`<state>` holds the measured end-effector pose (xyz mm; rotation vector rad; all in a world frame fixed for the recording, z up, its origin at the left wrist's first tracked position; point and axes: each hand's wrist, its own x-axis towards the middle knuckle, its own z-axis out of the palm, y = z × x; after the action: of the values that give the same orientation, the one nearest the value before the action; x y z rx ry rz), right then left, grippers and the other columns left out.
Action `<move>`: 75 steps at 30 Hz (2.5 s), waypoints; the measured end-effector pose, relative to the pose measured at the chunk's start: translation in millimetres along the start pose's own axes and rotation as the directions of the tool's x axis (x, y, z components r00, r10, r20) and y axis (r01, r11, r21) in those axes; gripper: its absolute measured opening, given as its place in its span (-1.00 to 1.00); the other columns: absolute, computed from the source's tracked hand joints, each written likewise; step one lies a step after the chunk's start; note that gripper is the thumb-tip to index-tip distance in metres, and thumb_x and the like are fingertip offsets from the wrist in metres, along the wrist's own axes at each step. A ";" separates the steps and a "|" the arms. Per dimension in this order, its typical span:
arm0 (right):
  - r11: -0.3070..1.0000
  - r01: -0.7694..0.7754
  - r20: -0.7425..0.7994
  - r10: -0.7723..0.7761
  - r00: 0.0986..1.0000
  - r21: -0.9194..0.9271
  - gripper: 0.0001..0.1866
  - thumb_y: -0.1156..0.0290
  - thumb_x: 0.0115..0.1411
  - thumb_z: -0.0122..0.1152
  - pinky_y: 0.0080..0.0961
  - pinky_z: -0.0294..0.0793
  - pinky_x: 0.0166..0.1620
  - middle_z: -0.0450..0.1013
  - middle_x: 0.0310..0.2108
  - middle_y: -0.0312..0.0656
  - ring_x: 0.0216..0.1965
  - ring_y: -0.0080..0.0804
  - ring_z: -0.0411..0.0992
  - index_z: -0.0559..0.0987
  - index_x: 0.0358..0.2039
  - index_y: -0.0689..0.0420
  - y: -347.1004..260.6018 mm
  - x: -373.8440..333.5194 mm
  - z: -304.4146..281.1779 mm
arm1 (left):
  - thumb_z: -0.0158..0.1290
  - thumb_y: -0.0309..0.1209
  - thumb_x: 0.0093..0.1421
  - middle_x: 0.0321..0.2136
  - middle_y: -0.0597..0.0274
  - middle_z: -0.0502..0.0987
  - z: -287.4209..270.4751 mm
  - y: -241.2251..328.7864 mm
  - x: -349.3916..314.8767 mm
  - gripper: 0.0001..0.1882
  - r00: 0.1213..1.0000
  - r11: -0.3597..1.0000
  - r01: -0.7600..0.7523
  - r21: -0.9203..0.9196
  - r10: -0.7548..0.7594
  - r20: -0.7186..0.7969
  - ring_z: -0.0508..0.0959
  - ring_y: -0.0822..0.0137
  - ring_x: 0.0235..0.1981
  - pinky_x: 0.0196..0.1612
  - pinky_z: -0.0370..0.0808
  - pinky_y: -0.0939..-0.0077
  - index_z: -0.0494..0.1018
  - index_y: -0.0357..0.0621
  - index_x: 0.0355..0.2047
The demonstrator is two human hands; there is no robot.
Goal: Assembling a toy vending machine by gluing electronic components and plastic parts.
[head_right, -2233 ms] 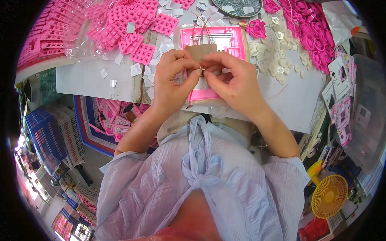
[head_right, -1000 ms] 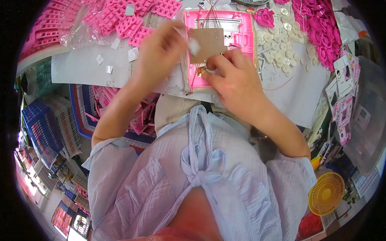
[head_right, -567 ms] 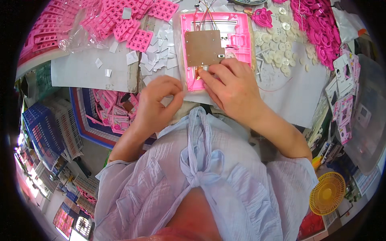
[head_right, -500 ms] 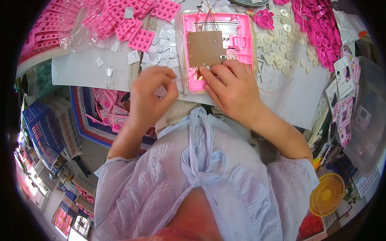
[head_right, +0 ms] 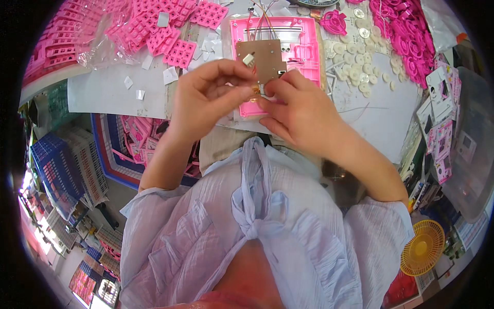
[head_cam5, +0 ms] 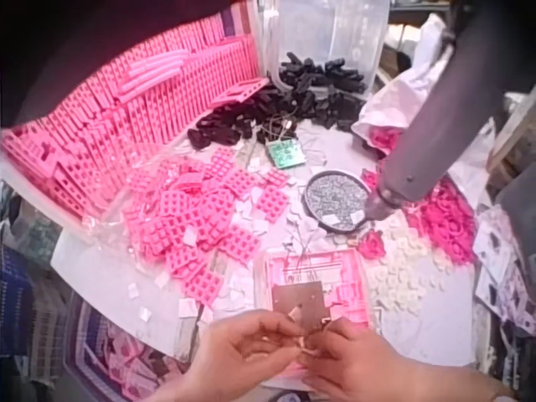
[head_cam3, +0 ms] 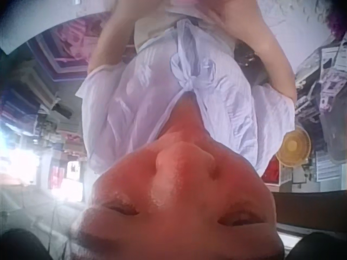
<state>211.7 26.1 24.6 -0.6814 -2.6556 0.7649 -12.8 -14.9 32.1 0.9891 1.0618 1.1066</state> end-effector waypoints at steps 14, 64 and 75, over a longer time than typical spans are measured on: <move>0.867 -0.353 -0.197 0.437 0.878 0.351 -0.81 0.51 0.17 0.31 -0.40 0.54 -0.28 0.55 -0.33 -0.11 -0.37 -0.20 0.54 0.64 -0.18 0.19 -5.6 -6.4 -38.0 | 0.20 -0.63 0.12 -0.23 0.14 0.59 26.6 0.8 4.4 -0.77 0.918 0.738 -0.388 0.552 0.364 0.159 0.62 0.20 -0.31 -0.31 0.58 0.42 0.54 -0.21 -0.19; 0.833 -0.230 0.355 0.442 0.824 -0.503 -0.44 0.38 0.14 0.20 -0.31 0.45 -0.53 0.50 -0.63 -0.25 -0.58 -0.27 0.51 0.52 0.21 0.02 -28.3 -38.1 -56.6 | 0.13 -0.36 0.00 -0.29 0.37 0.48 39.8 -35.4 2.5 -0.59 0.621 -0.010 -0.764 0.645 0.261 0.739 0.48 0.33 -0.32 -0.08 0.38 0.26 0.55 -0.10 -0.08; 0.866 -0.456 -0.220 0.413 0.884 -0.207 -0.70 0.19 0.09 0.33 -0.14 0.53 -0.32 0.57 -0.47 -0.02 -0.39 -0.04 0.58 0.64 -0.44 0.21 57.0 81.2 -19.5 | 0.17 -0.38 0.12 -0.45 0.07 0.59 -9.1 -11.8 87.7 -0.81 0.817 0.366 -0.430 0.825 0.547 0.184 0.61 0.13 -0.44 -0.34 0.52 0.26 0.59 -0.22 -0.29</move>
<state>171.3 118.7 20.4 -1.3875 -2.4874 0.4403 -9.2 69.9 5.5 2.1906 1.5090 1.1118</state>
